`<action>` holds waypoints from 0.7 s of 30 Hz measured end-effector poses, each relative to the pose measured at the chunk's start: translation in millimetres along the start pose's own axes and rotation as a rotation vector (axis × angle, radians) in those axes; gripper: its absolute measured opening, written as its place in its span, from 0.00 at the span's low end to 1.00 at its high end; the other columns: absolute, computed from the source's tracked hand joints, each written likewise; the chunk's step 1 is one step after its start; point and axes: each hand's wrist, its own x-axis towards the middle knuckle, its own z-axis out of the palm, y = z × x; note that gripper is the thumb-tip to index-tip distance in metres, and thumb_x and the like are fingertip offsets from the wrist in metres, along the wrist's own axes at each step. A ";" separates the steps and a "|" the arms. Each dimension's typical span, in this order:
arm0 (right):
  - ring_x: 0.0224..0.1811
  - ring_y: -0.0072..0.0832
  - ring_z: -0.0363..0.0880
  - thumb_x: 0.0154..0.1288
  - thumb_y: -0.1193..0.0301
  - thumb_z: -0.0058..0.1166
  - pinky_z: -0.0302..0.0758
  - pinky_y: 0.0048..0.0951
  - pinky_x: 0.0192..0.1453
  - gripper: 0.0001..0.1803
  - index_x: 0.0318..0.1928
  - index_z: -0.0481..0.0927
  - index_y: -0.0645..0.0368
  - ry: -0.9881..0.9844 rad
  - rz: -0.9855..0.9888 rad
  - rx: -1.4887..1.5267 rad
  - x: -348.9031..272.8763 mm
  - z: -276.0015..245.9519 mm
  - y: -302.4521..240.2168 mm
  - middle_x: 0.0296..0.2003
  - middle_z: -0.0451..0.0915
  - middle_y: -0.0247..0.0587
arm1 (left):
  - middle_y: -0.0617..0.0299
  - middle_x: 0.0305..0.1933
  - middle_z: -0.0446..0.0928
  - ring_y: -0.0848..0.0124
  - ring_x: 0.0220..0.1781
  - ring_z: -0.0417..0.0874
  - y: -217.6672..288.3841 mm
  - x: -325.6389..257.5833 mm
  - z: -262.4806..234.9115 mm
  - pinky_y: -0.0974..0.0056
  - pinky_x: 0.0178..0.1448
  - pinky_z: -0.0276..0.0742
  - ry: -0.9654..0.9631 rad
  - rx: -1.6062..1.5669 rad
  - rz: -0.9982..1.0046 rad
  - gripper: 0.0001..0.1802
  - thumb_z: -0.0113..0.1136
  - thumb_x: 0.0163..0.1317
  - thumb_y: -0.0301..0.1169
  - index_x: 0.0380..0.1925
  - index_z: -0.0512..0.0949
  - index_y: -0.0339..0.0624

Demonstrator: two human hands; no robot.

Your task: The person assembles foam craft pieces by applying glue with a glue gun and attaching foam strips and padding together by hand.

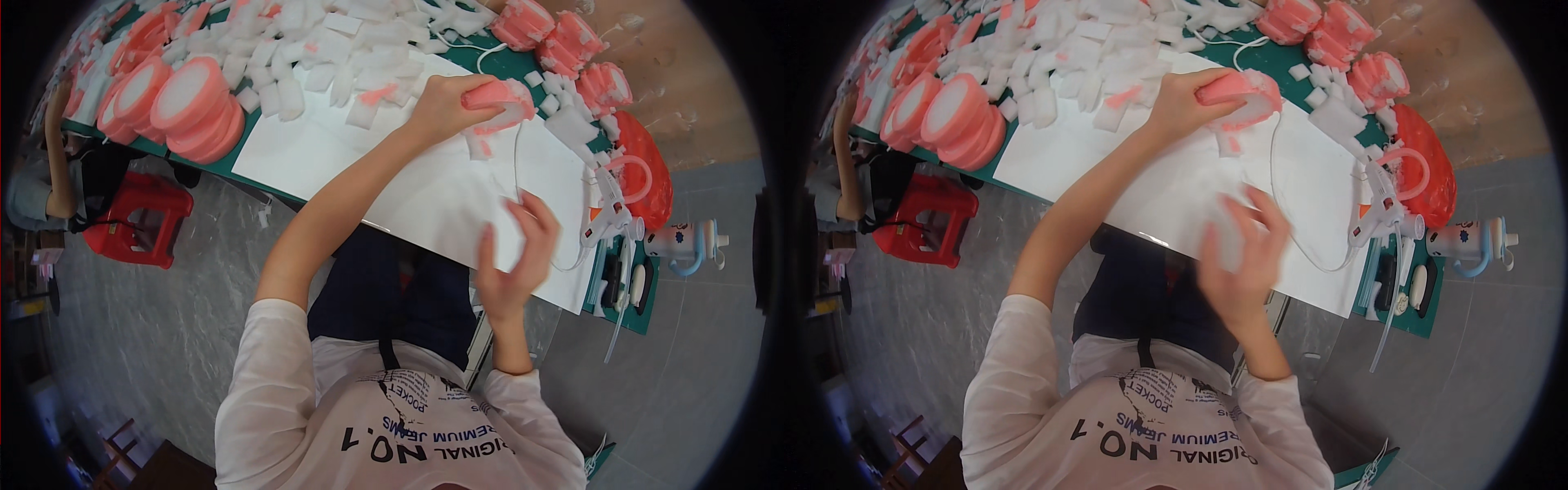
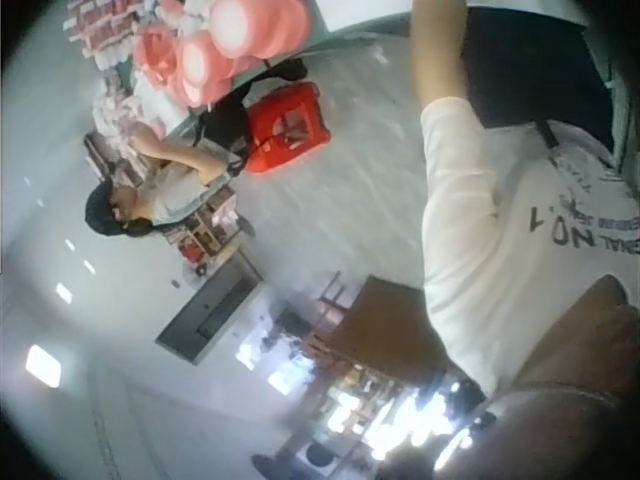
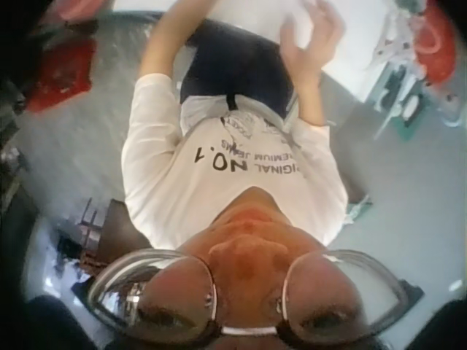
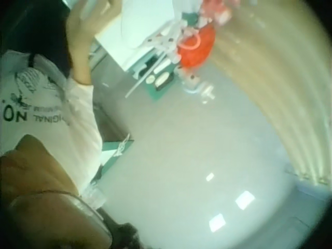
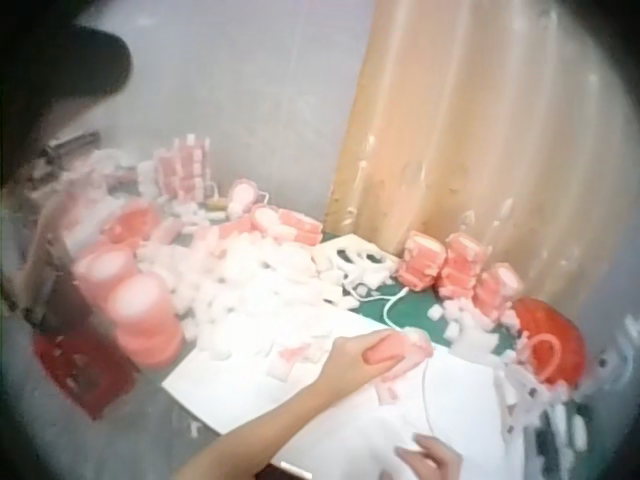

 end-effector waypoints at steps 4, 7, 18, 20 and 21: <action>0.48 0.47 0.68 0.47 0.82 0.54 0.69 0.38 0.49 0.19 0.43 0.73 0.62 -0.264 -0.184 0.262 32.9 49.4 -32.2 0.47 0.69 0.52 | 0.50 0.28 0.78 0.57 0.29 0.79 -8.9 1.9 7.0 0.64 0.33 0.75 0.055 -0.086 0.062 0.21 0.66 0.41 0.34 0.37 0.77 0.38; 0.48 0.47 0.68 0.48 0.81 0.53 0.68 0.39 0.50 0.17 0.42 0.72 0.63 -0.364 -0.224 0.405 53.9 90.6 -41.2 0.47 0.68 0.52 | 0.52 0.30 0.79 0.64 0.30 0.81 -8.2 -2.9 5.5 0.67 0.37 0.76 0.038 -0.072 0.059 0.20 0.66 0.42 0.31 0.38 0.77 0.37; 0.38 0.49 0.72 0.46 0.77 0.55 0.70 0.40 0.41 0.17 0.40 0.70 0.65 -0.667 -0.192 0.251 114.2 197.6 -49.4 0.35 0.72 0.55 | 0.54 0.27 0.77 0.57 0.28 0.78 -3.1 -5.1 2.1 0.62 0.32 0.74 0.038 -0.112 0.156 0.14 0.64 0.44 0.34 0.33 0.77 0.44; 0.35 0.50 0.73 0.45 0.76 0.57 0.70 0.41 0.39 0.18 0.39 0.69 0.65 -0.745 -0.138 0.201 113.2 217.9 -48.8 0.32 0.73 0.55 | 0.55 0.27 0.77 0.57 0.27 0.78 -6.9 -4.7 6.2 0.62 0.32 0.74 0.076 -0.118 0.183 0.14 0.64 0.44 0.35 0.33 0.77 0.44; 0.34 0.51 0.73 0.44 0.75 0.58 0.70 0.42 0.37 0.20 0.39 0.68 0.66 -0.720 -0.163 0.154 107.8 230.7 -48.8 0.31 0.73 0.56 | 0.55 0.27 0.77 0.57 0.28 0.78 -8.1 -5.8 4.4 0.62 0.33 0.75 0.044 -0.104 0.174 0.15 0.63 0.45 0.35 0.33 0.77 0.44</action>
